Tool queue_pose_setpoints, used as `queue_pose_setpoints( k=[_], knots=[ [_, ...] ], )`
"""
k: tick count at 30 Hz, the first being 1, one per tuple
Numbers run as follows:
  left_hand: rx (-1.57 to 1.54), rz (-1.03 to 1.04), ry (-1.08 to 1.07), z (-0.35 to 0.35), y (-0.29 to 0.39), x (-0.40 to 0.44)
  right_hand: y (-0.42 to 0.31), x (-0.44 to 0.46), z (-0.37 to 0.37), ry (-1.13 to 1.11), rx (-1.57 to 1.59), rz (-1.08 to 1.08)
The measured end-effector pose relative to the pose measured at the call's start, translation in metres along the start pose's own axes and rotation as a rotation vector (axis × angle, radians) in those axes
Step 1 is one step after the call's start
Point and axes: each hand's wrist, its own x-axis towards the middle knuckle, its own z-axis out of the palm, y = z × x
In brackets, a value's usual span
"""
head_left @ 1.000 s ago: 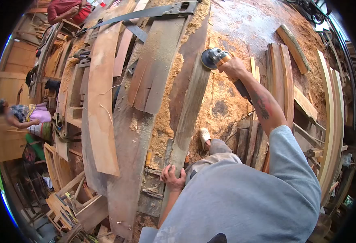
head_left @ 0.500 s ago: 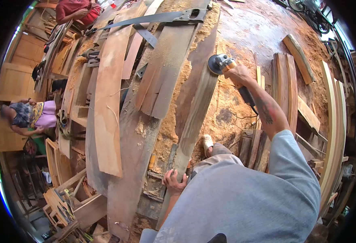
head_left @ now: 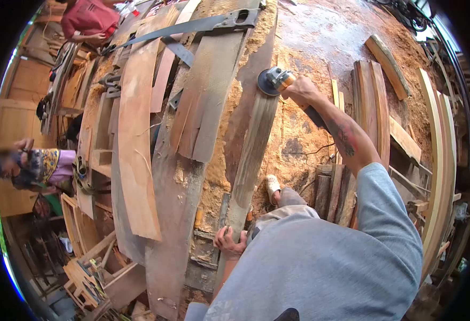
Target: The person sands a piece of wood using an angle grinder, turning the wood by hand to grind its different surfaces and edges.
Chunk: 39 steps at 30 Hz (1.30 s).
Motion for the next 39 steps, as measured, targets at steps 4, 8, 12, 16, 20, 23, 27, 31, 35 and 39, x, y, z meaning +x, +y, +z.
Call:
queue_pose_setpoints(
  k=[4, 8, 12, 16, 20, 23, 27, 31, 35, 39],
  knots=[
    [-0.001, -0.011, -0.015, -0.005, -0.001, -0.001, -0.025, -0.030, -0.002, 0.018, 0.037, 0.104],
    [-0.042, -0.061, -0.026, -0.010, 0.004, 0.004, 0.004, -0.052, 0.026, -0.140, -0.295, -0.216],
    [-0.102, -0.081, -0.031, -0.014, 0.001, 0.005, -0.025, -0.156, 0.053, -0.131, -0.012, -0.021],
    [-0.150, -0.125, -0.028, -0.011, -0.002, 0.001, -0.035, -0.221, 0.084, -0.138, -0.086, -0.133],
    [-0.130, -0.283, 0.001, -0.021, -0.009, 0.007, -0.044, -0.270, 0.114, -0.184, -0.086, -0.167],
    [-0.062, -0.338, -0.071, -0.031, -0.025, 0.008, -0.045, -0.304, 0.145, -0.205, -0.097, -0.185],
    [-0.053, -0.113, -0.124, -0.039, -0.049, 0.018, -0.071, -0.354, 0.150, -0.195, -0.079, -0.230],
    [-0.004, -0.022, -0.126, -0.042, -0.070, 0.004, -0.061, -0.386, 0.147, 0.006, 0.227, -0.173],
    [0.070, 0.032, -0.086, -0.047, -0.087, -0.026, -0.039, -0.413, 0.114, 0.110, 0.248, -0.053],
    [0.064, 0.021, -0.133, -0.058, -0.101, -0.049, 0.000, -0.437, 0.106, 0.207, 0.232, -0.051]
  ],
)
